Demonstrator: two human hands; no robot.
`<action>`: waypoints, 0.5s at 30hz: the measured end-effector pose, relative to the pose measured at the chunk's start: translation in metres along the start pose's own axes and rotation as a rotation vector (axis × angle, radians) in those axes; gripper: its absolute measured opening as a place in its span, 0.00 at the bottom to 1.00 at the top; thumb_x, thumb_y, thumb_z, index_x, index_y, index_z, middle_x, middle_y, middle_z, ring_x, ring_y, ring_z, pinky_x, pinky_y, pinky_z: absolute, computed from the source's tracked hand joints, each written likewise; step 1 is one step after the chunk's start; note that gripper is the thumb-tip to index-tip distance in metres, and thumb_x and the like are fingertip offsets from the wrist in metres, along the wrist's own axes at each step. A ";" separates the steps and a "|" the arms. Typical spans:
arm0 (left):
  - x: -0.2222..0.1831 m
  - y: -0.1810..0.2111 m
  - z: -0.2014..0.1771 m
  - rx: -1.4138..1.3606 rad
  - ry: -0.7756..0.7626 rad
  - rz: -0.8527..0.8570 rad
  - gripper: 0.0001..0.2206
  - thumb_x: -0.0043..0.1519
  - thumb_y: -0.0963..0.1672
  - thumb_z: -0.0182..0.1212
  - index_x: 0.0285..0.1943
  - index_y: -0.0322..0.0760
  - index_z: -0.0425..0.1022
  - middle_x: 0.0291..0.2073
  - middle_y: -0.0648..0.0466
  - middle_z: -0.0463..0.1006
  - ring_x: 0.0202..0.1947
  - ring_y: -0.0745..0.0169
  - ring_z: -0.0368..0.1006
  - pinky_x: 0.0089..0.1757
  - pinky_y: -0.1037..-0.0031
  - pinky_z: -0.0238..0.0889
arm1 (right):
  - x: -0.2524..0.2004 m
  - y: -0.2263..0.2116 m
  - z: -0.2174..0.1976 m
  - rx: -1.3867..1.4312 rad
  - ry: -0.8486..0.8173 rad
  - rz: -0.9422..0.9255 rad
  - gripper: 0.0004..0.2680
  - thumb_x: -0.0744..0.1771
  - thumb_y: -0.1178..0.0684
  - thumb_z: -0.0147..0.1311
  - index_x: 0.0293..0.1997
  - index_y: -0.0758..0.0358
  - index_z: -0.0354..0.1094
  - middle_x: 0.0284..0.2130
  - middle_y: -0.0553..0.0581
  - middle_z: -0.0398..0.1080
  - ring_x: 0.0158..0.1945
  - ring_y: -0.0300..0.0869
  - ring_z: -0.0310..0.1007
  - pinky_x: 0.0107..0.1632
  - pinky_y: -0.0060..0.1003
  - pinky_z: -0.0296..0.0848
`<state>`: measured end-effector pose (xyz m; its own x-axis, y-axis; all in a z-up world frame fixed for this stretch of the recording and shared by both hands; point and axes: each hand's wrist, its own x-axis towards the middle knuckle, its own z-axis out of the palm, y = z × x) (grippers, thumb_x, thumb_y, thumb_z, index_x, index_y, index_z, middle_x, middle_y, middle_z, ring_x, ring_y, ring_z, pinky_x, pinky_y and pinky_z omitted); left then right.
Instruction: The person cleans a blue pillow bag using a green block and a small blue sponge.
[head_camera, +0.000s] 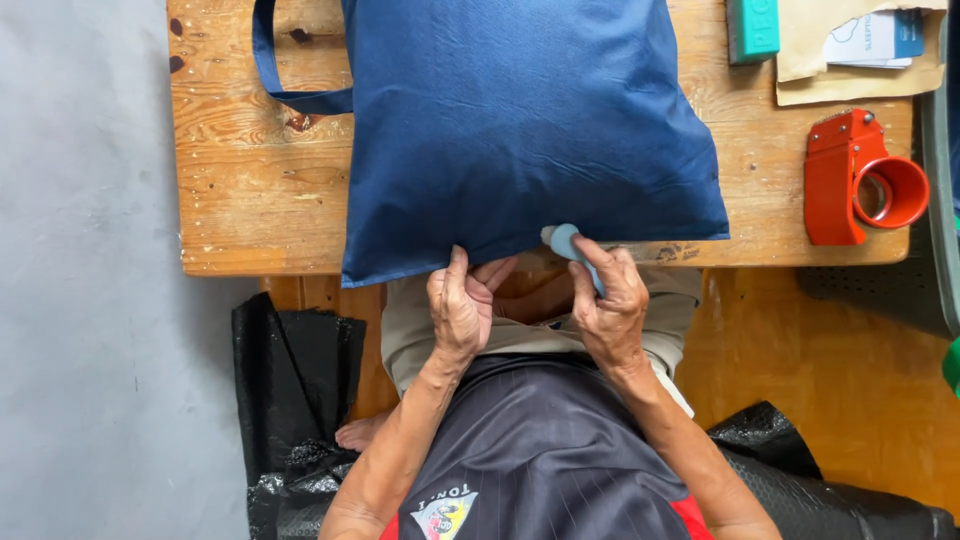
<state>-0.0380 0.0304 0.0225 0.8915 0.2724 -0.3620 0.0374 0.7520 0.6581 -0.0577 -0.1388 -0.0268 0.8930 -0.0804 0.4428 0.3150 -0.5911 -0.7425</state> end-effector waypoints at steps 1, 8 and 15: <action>0.004 -0.010 -0.012 0.003 -0.002 -0.007 0.21 0.69 0.43 0.57 0.21 0.25 0.74 0.21 0.36 0.80 0.38 0.37 0.83 0.47 0.44 0.75 | 0.001 -0.007 0.006 -0.004 0.003 0.006 0.12 0.68 0.61 0.57 0.58 0.58 0.75 0.30 0.58 0.64 0.30 0.49 0.70 0.33 0.40 0.70; 0.030 -0.049 -0.065 0.037 0.058 0.057 0.19 0.69 0.43 0.56 0.25 0.23 0.76 0.20 0.37 0.79 0.26 0.43 0.82 0.36 0.53 0.81 | -0.002 -0.038 0.044 0.269 -0.110 -0.054 0.12 0.66 0.61 0.60 0.54 0.54 0.78 0.27 0.53 0.68 0.26 0.46 0.73 0.30 0.36 0.73; 0.027 -0.056 -0.079 0.021 -0.101 0.014 0.16 0.72 0.45 0.51 0.40 0.25 0.80 0.38 0.37 0.84 0.43 0.38 0.81 0.53 0.41 0.70 | -0.010 0.028 -0.014 -0.063 0.146 0.039 0.10 0.67 0.63 0.60 0.53 0.61 0.77 0.29 0.59 0.67 0.30 0.49 0.71 0.34 0.40 0.70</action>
<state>-0.0519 0.0430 -0.0767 0.9328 0.2203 -0.2851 0.0330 0.7358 0.6764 -0.0623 -0.1662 -0.0450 0.8466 -0.2174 0.4858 0.2557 -0.6343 -0.7296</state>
